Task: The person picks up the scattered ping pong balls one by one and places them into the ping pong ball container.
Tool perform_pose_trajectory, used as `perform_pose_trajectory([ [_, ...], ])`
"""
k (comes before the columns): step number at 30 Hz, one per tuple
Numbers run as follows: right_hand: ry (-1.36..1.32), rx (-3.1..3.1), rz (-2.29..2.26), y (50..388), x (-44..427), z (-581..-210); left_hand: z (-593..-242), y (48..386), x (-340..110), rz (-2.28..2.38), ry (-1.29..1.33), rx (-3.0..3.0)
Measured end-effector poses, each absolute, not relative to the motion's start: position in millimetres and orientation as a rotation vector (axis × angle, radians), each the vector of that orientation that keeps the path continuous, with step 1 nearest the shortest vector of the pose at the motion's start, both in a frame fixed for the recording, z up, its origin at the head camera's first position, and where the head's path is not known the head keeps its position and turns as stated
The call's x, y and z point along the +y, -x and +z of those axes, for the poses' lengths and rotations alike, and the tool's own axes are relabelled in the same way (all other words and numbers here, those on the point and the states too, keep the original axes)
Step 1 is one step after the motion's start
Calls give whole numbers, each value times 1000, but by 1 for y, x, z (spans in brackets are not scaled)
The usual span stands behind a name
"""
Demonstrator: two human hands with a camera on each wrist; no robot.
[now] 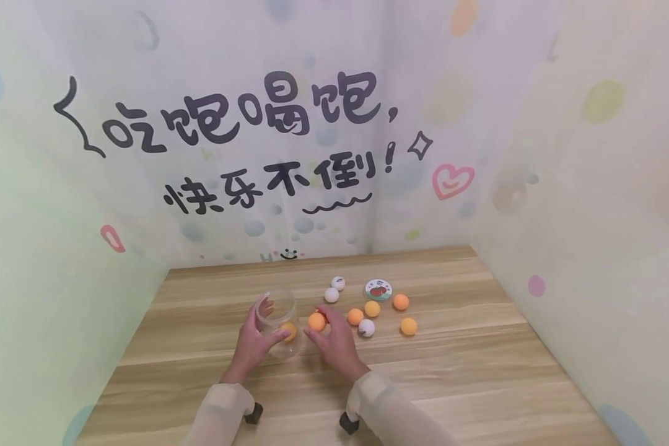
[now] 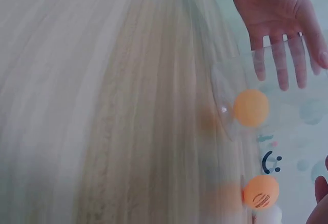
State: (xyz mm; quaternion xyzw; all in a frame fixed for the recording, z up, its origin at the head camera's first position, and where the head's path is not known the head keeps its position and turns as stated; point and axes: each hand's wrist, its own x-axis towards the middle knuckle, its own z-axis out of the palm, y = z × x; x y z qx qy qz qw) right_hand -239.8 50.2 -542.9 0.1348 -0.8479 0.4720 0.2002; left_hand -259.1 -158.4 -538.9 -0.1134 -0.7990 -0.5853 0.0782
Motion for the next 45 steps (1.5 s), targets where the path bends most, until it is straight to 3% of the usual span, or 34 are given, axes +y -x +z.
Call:
perform_pose_trajectory([
  [8,-419,-2261,1310,237,45,-535,-510,239,-153,-1732,359,-2411],
  [29,-502,-2083,1410,235,30,-507,-503,239,-151,-1717,329,-2428],
  [35,-473,-2087,1466,232,24,-503,-505,239,-152,-1724,334,-2422],
  [42,-458,-2093,1481,229,18,-499,-543,261,-159,-1754,341,-2370],
  [45,-459,-2098,1476,230,14,-498,-542,261,-159,-1756,329,-2365],
])
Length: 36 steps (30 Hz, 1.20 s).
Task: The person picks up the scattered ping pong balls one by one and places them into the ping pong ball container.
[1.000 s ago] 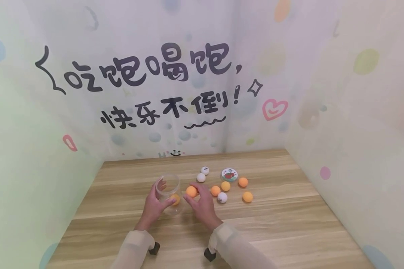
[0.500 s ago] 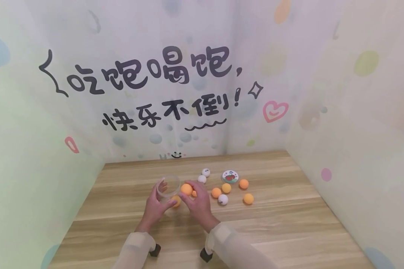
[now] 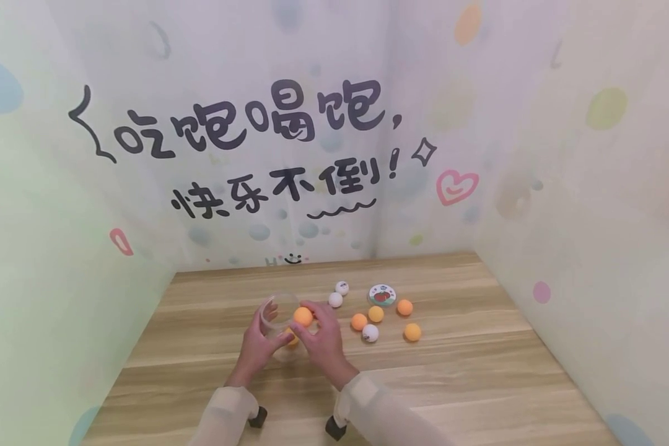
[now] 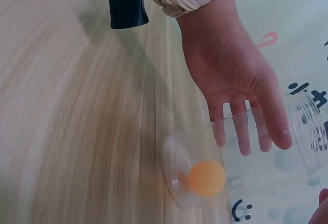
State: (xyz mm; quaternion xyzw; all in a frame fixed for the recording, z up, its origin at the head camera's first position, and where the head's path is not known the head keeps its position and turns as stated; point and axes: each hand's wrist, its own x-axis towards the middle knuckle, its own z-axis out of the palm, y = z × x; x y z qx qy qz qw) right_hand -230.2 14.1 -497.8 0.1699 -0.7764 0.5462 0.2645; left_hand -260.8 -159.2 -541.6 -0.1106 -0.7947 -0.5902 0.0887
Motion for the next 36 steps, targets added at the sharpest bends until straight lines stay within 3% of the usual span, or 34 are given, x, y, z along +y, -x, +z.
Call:
perform_pose_trajectory([
  [9,-448,-2124,1467,232,6,-499,-539,260,-159,-1788,292,-2375],
  [21,-317,-2201,1474,233,4,-499,-504,237,-151,-1767,298,-2399],
  [29,-307,-2190,1528,236,2,-493,-508,240,-152,-1753,333,-2397],
  [36,-344,-2153,1489,240,-1,-490,-535,257,-156,-1795,277,-2396],
])
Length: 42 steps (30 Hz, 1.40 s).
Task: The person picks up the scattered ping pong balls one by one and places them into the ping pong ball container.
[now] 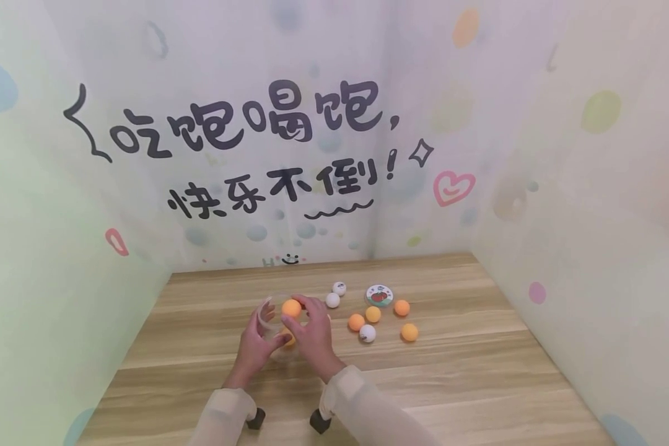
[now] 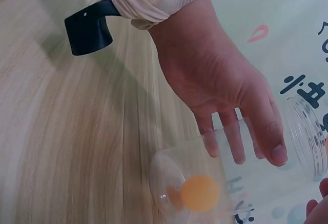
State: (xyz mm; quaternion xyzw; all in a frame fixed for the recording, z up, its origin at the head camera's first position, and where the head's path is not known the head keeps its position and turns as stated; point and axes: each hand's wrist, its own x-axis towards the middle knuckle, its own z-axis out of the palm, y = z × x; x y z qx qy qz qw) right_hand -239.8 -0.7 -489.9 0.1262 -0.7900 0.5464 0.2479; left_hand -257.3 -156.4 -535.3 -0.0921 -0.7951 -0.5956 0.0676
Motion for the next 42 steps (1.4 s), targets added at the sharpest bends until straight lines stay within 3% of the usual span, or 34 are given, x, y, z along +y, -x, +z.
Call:
perform_pose_trajectory([
  [24,-234,-2299,1566,240,-8,-493,-546,262,-158,-1784,365,-2309],
  [35,-360,-2205,1580,243,1,-508,-511,240,-152,-1749,351,-2365],
  [42,-414,-2184,1582,243,8,-513,-510,240,-152,-1766,344,-2363],
])
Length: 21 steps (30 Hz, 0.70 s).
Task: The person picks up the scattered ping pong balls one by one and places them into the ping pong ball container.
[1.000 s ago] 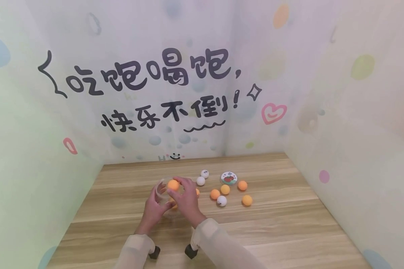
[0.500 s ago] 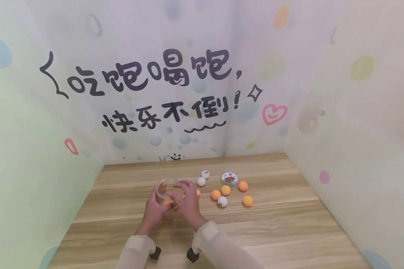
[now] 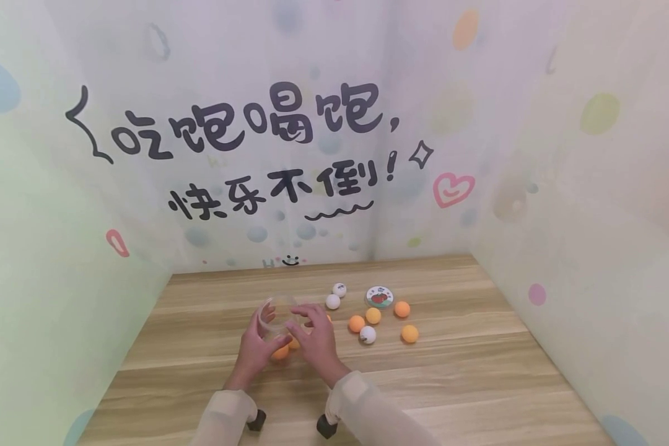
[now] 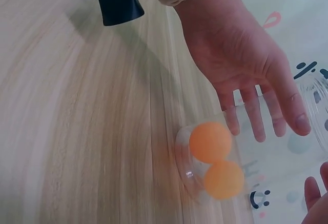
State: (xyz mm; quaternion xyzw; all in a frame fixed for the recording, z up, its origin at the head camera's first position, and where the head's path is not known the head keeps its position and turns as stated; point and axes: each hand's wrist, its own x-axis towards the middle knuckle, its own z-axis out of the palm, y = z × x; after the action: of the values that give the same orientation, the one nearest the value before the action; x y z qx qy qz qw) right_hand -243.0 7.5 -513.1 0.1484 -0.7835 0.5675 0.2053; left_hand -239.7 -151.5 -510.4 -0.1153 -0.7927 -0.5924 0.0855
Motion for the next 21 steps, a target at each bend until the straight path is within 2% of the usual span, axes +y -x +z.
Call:
perform_pose_trajectory([
  [21,-404,-2291,1399,247,25,-531,-512,239,-152,-1802,312,-2357],
])
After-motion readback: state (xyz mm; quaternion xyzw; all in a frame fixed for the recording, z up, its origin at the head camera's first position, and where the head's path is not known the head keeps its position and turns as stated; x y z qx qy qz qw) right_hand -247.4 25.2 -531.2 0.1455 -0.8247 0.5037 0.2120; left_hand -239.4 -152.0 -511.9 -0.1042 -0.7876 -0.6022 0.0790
